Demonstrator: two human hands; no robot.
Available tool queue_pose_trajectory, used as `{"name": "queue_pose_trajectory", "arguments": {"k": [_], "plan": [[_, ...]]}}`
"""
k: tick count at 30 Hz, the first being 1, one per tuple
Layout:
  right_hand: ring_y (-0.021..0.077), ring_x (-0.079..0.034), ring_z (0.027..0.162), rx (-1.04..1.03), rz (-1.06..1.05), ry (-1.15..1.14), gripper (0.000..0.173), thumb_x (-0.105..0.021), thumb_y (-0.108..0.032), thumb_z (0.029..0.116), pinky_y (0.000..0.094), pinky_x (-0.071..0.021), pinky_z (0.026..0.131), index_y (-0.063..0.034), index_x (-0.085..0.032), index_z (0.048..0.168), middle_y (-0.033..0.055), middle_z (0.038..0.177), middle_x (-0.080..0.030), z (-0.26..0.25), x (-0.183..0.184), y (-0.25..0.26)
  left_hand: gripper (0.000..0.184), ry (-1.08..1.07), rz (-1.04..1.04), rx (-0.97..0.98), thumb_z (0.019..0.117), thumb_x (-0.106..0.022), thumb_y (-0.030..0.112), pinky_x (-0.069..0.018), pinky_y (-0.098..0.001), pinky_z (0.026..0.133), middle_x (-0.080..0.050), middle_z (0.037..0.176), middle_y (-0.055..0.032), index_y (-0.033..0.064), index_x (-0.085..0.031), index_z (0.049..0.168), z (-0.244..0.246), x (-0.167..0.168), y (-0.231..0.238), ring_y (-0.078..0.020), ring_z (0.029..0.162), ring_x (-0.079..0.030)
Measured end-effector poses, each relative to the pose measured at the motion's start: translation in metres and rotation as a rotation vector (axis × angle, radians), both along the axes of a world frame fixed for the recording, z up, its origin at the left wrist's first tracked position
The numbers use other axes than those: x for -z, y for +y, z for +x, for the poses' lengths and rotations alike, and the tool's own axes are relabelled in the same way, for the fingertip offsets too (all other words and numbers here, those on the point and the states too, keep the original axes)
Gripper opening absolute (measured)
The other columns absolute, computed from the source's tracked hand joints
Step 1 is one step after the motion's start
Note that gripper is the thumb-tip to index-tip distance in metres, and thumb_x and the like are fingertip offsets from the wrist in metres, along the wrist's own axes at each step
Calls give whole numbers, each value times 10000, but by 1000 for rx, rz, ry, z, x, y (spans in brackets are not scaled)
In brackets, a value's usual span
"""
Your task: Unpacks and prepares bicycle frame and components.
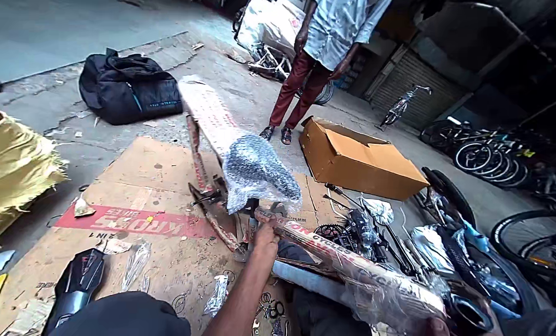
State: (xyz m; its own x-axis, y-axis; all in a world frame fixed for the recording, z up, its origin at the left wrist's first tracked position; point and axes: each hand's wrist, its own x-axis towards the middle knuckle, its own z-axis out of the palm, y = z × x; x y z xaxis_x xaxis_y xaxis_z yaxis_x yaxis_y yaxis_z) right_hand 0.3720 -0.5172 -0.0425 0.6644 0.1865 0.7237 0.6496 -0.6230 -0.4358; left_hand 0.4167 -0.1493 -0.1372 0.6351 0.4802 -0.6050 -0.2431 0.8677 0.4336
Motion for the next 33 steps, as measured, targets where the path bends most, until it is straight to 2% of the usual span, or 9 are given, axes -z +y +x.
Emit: {"name": "queue_pose_trajectory", "arguments": {"k": [3, 9, 14, 17, 20, 23, 27, 29, 33], "plan": [[173, -408, 1443, -78, 11, -137, 926, -607, -481, 982, 292, -340, 1198, 163, -188, 1499, 343, 1539, -333, 8, -26, 17, 392, -29, 17, -58, 1053, -573, 199, -516, -414, 957, -599, 1269, -145, 24, -479, 1390, -26, -11, -1, -243, 1113, -598], [160, -461, 1398, -109, 3, -151, 945, -607, -565, 948, 325, -372, 1177, 37, -224, 1567, 262, 1523, -418, -11, -32, 23, 292, -21, 79, -46, 1040, -564, 139, -558, -376, 851, -628, 1135, -126, 31, -523, 1308, -51, -26, 1, -215, 974, -635], [152, -454, 1414, -85, 106, -128, 893, -600, -543, 975, 323, -377, 1179, 21, -228, 1561, 254, 1534, -414, -34, 4, 5, 332, 15, 144, 29, 1028, -584, 138, -548, -392, 844, -618, 1169, -146, 32, -514, 1335, -59, -13, -15, -232, 977, -622], [188, -463, 1401, -44, 121, -130, 910, -576, -535, 991, 311, -373, 1174, 130, -237, 1511, 350, 1478, -420, -31, 23, -20, 341, 40, 144, 59, 1016, -598, 119, -545, -393, 857, -623, 1182, -153, 15, -520, 1332, -56, -15, -34, -237, 991, -625], [249, -488, 1389, -5, 99, -94, 970, -517, -606, 983, 333, -380, 1178, 176, -256, 1494, 387, 1454, -434, -8, 41, -47, 355, 69, 92, 6, 995, -626, 99, -562, -430, 852, -636, 1176, -187, -16, -531, 1317, -48, -17, -48, -272, 1000, -644], [289, -490, 1388, -19, 89, -58, 982, -474, -655, 975, 403, -386, 1182, 121, -242, 1531, 337, 1472, -450, 34, 45, -58, 390, 75, 66, -18, 974, -659, 92, -558, -451, 883, -633, 1217, -197, -22, -536, 1327, -43, -12, -54, -294, 1041, -642], [293, -631, 1182, -66, 92, 96, 883, -473, -613, 993, 513, -530, 992, -35, -185, 1596, 266, 1350, -566, 78, 12, -29, 375, 75, 158, 39, 1010, -623, 159, -559, -408, 886, -629, 1219, -165, 6, -526, 1339, -43, -9, -39, -254, 1027, -642], [327, -680, 1070, -73, 93, 119, 854, -489, -604, 994, 566, -555, 908, -49, -228, 1588, 261, 1259, -624, 93, -9, -3, 392, 65, 215, 45, 1025, -612, 200, -569, -409, 884, -623, 1184, -163, -3, -517, 1347, -45, -2, -24, -254, 996, -647], [345, -698, 1045, -73, 134, 146, 862, -498, -651, 975, 590, -561, 883, -106, -259, 1597, 237, 1238, -657, 114, -10, 8, 398, 183, 317, 184, 1039, -570, 236, -595, -402, 795, -638, 1128, -188, -9, -513, 1347, -50, -8, -13, -268, 891, -676]]}}
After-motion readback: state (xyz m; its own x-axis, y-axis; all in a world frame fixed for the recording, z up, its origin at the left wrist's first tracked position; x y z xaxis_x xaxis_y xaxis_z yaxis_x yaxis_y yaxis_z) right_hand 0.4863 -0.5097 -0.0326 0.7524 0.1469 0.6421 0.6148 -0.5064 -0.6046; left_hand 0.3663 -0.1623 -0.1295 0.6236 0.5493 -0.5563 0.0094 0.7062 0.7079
